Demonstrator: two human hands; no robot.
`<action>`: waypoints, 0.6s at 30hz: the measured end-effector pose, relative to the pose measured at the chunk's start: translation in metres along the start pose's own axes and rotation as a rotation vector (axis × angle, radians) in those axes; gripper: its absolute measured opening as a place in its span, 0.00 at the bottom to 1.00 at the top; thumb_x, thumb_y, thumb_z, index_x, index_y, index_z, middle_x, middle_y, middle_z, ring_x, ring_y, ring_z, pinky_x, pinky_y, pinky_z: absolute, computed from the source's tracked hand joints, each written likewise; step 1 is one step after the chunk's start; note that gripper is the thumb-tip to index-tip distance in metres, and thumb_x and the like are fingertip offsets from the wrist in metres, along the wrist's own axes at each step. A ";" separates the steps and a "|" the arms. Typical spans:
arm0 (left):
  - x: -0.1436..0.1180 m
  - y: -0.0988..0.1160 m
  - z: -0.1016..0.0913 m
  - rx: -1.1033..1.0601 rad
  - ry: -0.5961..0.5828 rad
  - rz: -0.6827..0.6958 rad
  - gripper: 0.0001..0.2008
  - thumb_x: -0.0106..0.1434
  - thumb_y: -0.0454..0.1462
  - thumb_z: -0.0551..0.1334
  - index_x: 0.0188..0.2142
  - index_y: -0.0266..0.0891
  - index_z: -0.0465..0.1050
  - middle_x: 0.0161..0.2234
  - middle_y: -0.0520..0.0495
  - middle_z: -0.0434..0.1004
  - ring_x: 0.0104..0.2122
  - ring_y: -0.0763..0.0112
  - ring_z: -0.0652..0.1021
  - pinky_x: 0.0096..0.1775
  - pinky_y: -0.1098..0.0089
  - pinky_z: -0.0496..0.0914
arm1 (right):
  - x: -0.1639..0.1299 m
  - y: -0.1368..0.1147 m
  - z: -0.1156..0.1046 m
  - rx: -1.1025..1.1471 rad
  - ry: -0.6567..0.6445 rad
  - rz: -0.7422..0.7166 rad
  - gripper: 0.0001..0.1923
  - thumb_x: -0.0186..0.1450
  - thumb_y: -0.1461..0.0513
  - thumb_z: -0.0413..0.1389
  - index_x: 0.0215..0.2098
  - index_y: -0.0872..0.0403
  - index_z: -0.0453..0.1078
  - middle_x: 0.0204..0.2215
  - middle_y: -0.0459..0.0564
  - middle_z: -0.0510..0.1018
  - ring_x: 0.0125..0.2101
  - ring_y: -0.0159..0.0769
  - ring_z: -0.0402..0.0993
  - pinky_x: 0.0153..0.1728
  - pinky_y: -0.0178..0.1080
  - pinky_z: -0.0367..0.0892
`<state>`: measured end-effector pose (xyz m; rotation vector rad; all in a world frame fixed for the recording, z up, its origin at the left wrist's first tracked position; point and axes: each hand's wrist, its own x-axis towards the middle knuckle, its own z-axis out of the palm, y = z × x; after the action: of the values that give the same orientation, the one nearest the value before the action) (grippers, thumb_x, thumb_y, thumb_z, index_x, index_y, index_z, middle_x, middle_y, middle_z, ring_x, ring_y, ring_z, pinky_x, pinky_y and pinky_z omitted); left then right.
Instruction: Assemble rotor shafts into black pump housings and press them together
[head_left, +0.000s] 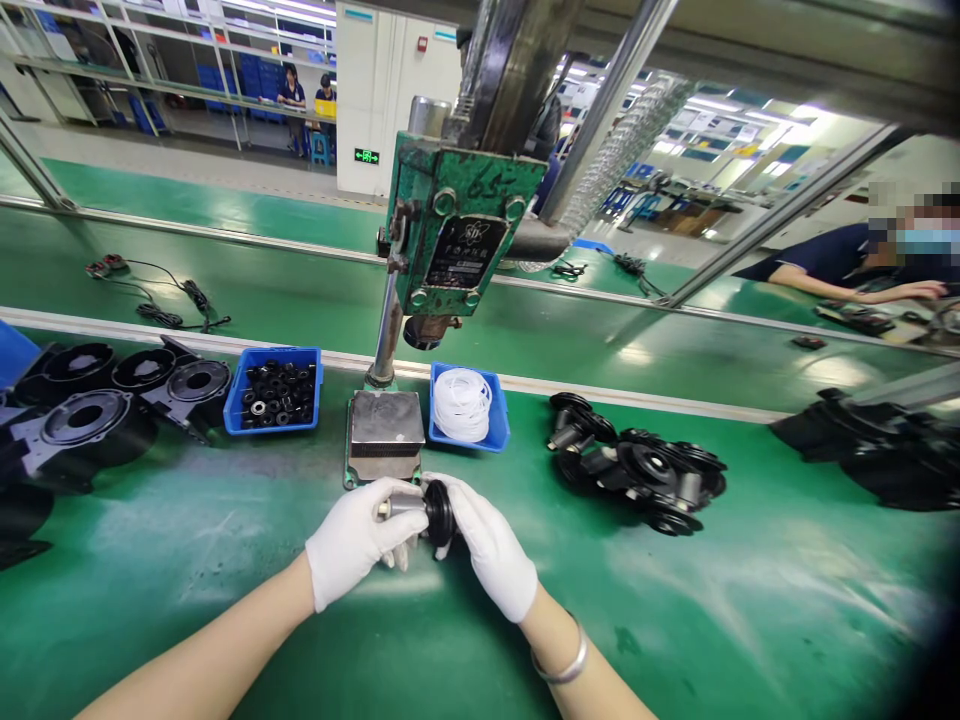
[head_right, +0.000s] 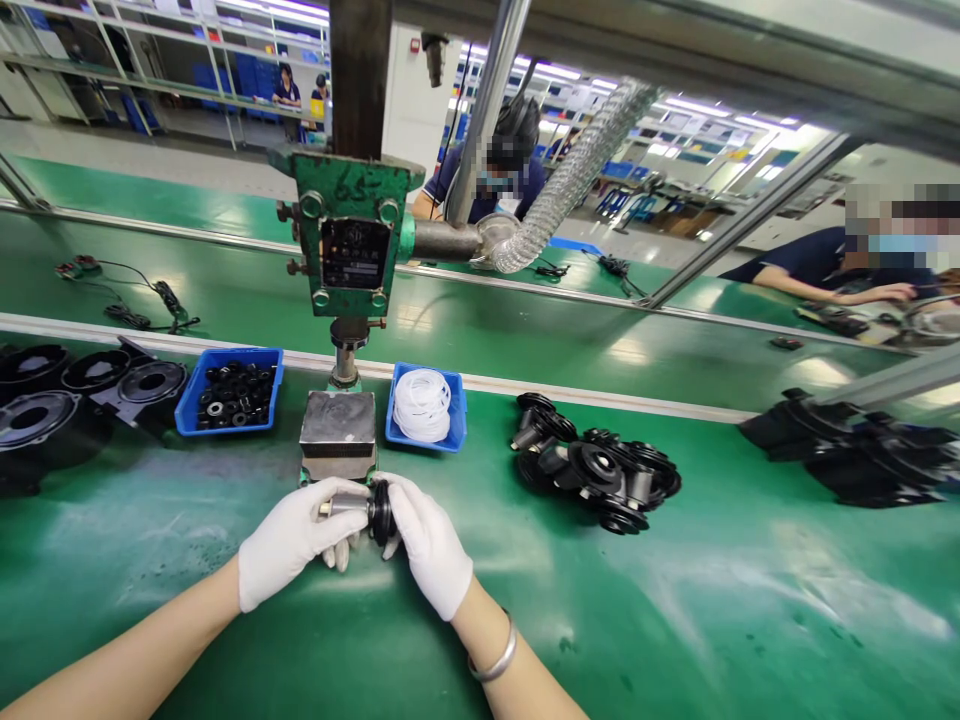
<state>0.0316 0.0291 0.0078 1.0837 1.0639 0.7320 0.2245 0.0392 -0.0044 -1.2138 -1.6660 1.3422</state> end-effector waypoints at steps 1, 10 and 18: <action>-0.001 0.000 0.000 -0.002 0.000 0.008 0.24 0.59 0.49 0.63 0.48 0.34 0.69 0.22 0.52 0.73 0.18 0.73 0.74 0.23 0.73 0.65 | 0.000 0.000 -0.001 -0.032 0.020 -0.029 0.24 0.73 0.47 0.43 0.55 0.50 0.69 0.51 0.52 0.75 0.37 0.42 0.78 0.51 0.47 0.69; -0.001 -0.003 -0.001 -0.044 0.001 0.026 0.23 0.61 0.48 0.62 0.49 0.34 0.68 0.24 0.51 0.74 0.18 0.73 0.74 0.23 0.73 0.66 | -0.005 -0.008 -0.001 -0.107 0.111 -0.175 0.19 0.74 0.51 0.47 0.55 0.49 0.70 0.54 0.50 0.73 0.55 0.43 0.68 0.60 0.47 0.60; 0.000 -0.005 -0.002 -0.035 0.006 0.022 0.24 0.61 0.48 0.62 0.50 0.33 0.68 0.24 0.51 0.74 0.18 0.73 0.74 0.22 0.73 0.66 | -0.009 -0.017 -0.002 -0.033 0.186 -0.288 0.14 0.75 0.55 0.46 0.51 0.47 0.72 0.50 0.50 0.75 0.52 0.43 0.70 0.57 0.47 0.64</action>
<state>0.0298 0.0283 0.0026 1.0654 1.0422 0.7695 0.2252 0.0311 0.0126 -1.0359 -1.6610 1.0001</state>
